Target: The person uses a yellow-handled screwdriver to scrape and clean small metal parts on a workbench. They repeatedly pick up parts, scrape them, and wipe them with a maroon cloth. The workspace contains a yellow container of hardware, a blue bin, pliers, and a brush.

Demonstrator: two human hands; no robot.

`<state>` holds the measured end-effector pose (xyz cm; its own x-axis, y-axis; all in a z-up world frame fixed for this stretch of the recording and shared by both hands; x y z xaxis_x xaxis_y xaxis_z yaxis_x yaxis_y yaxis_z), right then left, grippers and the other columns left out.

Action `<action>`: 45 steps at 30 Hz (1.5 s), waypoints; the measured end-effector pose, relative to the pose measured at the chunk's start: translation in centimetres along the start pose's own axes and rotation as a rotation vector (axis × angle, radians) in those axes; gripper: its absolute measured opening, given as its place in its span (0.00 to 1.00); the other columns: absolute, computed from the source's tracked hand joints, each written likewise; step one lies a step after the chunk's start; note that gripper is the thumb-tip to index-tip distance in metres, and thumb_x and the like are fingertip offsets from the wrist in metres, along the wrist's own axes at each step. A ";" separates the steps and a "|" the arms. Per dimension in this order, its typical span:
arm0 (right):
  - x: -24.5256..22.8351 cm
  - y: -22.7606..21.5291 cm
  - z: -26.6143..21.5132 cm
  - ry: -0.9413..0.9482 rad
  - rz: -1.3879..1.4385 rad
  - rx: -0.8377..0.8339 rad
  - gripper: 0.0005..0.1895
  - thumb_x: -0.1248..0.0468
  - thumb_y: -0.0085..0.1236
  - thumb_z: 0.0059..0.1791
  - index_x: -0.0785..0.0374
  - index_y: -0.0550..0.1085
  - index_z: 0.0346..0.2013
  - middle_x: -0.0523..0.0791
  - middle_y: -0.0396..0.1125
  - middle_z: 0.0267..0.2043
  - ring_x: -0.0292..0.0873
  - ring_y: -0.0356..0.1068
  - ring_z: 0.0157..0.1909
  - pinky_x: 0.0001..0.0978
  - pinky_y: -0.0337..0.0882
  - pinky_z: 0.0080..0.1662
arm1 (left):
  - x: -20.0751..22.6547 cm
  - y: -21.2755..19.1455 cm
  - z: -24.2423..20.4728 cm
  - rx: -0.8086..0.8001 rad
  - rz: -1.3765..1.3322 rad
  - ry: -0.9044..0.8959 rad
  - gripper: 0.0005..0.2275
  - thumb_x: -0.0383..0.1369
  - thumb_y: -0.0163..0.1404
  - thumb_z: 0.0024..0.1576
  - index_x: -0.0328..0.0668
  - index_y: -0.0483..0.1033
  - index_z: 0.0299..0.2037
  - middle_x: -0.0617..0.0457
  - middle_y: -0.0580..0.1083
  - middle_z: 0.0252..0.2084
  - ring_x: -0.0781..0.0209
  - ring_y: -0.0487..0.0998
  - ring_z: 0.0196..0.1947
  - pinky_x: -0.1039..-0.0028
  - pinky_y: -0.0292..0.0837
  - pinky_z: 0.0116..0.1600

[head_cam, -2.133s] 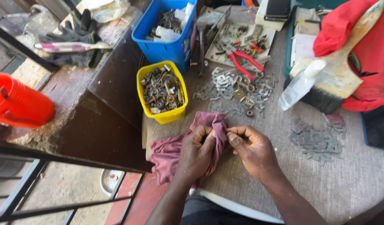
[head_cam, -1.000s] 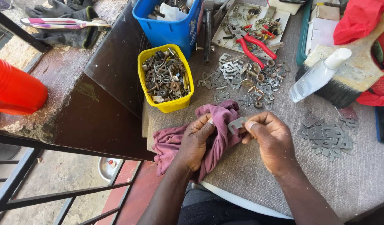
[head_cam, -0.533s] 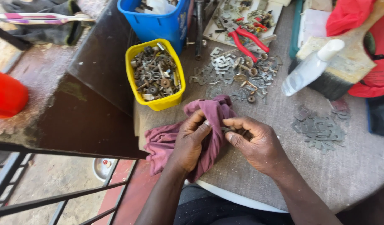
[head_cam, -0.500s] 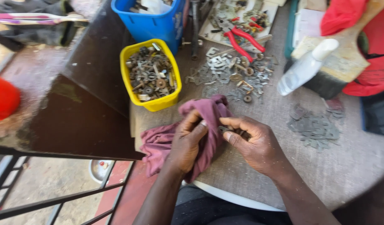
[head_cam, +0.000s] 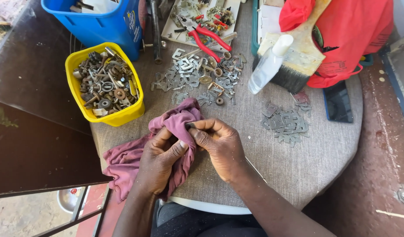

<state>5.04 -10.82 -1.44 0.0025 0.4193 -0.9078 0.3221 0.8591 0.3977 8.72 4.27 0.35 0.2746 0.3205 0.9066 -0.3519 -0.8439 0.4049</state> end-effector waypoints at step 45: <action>-3.7 -1.3 -0.7 0.225 -0.538 -0.087 0.04 0.71 0.55 0.54 0.66 0.74 0.35 0.54 0.77 0.40 0.49 0.81 0.32 0.34 0.79 0.29 | -2.1 -2.4 0.0 0.124 0.260 0.113 0.18 0.44 0.51 0.65 0.39 0.85 0.52 0.58 0.77 0.38 0.69 0.74 0.40 0.76 0.72 0.42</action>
<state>3.92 -13.22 1.47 -0.3433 -0.0385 -0.9384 0.1432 0.9853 -0.0929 8.97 5.62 -2.47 0.0861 0.1265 0.9882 -0.2839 -0.9477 0.1460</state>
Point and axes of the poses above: each hand's wrist, its own z-axis towards the middle knuckle, its own y-axis out of the palm, x = y × z, the point moved 5 cm from there along z, towards the middle knuckle
